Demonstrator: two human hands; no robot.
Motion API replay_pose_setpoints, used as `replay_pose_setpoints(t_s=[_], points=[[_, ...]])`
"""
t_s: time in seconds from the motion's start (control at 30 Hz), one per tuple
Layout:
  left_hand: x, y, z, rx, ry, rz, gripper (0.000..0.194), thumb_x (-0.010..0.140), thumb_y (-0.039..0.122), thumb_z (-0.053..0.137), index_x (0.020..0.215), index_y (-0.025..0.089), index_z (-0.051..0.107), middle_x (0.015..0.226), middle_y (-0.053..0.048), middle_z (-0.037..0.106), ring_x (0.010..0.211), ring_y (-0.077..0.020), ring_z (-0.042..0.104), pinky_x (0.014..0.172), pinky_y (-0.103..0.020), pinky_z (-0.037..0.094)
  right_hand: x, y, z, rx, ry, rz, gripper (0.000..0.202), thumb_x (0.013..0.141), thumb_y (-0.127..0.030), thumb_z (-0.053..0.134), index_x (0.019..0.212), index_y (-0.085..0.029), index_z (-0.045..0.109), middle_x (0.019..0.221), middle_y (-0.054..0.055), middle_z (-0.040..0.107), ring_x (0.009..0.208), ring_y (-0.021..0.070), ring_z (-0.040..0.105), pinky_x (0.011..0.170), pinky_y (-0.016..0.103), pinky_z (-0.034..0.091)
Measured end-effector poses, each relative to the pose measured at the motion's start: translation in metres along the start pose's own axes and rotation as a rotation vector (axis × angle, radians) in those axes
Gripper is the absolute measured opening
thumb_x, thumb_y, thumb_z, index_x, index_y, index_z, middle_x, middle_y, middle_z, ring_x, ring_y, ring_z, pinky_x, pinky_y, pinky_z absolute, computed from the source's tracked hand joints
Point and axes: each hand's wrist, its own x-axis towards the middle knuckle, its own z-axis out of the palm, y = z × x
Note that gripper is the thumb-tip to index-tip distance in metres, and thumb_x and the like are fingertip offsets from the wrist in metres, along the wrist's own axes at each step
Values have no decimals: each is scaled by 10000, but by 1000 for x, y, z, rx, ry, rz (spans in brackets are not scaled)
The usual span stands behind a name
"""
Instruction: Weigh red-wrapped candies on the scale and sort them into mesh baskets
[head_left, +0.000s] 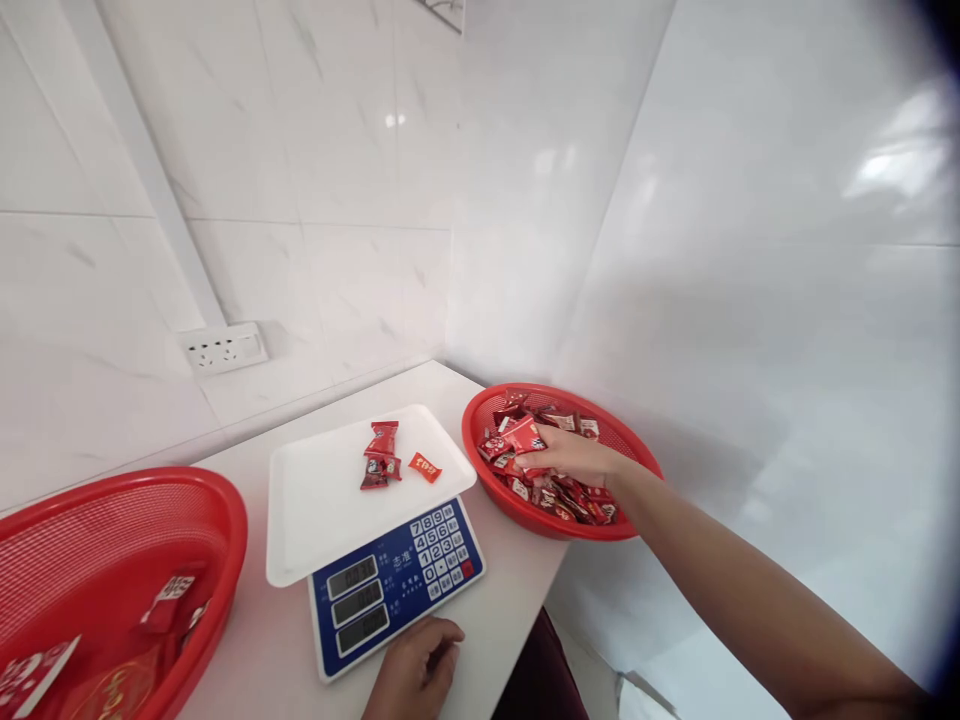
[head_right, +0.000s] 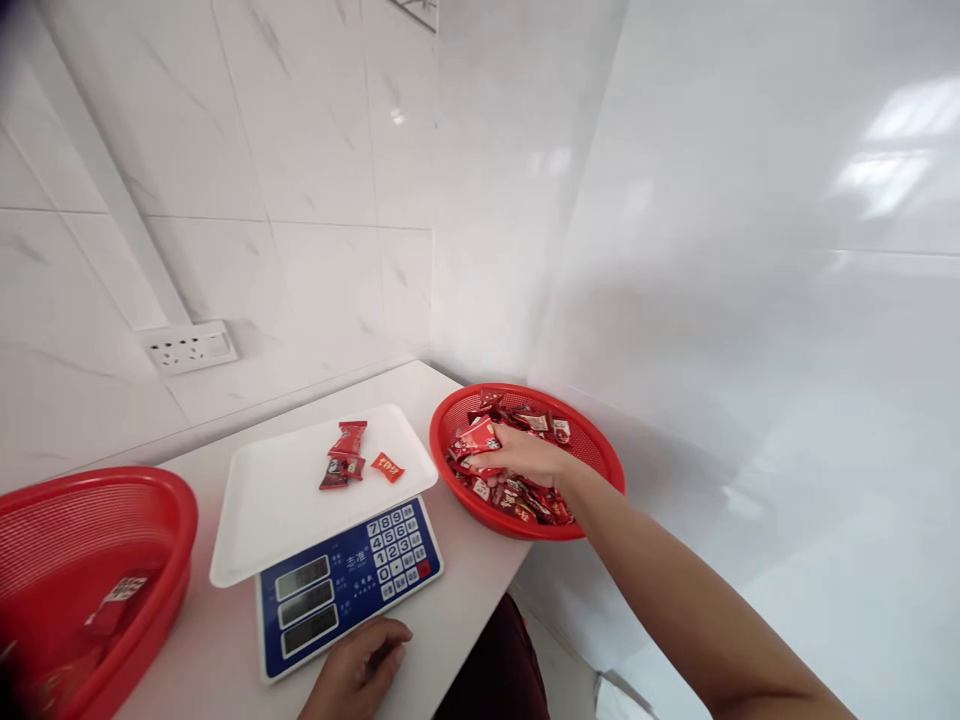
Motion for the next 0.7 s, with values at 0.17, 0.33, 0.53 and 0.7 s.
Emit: replay_pose_setpoints(t_s=[0.17,0.33,0.53,0.7], points=[[-1,8,-4,-9,-39,-75,197,818,205,449,878,190,636,835,-45,659,721,-157,612,648,-220,476,30,-29,55,19,-45,-170,576,765,-294,627,1280,-236,374,1283,105,487,925,175,609,796,331,503],[-1,7,-4,13,-61,-94,201,796,182,460,886,168,639,825,-62,657,703,-161,607,615,-220,459,30,-16,91,-229,115,-394,473,777,-233,575,1239,-220,473,1228,92,533,913,183,601,797,332,479],[0,1,0,55,-31,-94,206,769,148,475,875,156,651,781,-63,667,667,-160,603,581,-212,449,-13,64,135,-90,221,-411,198,839,-337,481,865,-192,614,669,6,621,612,145,582,572,240,465],[4,5,0,122,-21,-100,238,716,67,490,846,159,667,825,-60,692,744,-167,633,660,-212,464,-26,144,173,-153,211,-444,347,886,-409,381,655,-200,534,487,-32,540,414,107,504,402,190,373]])
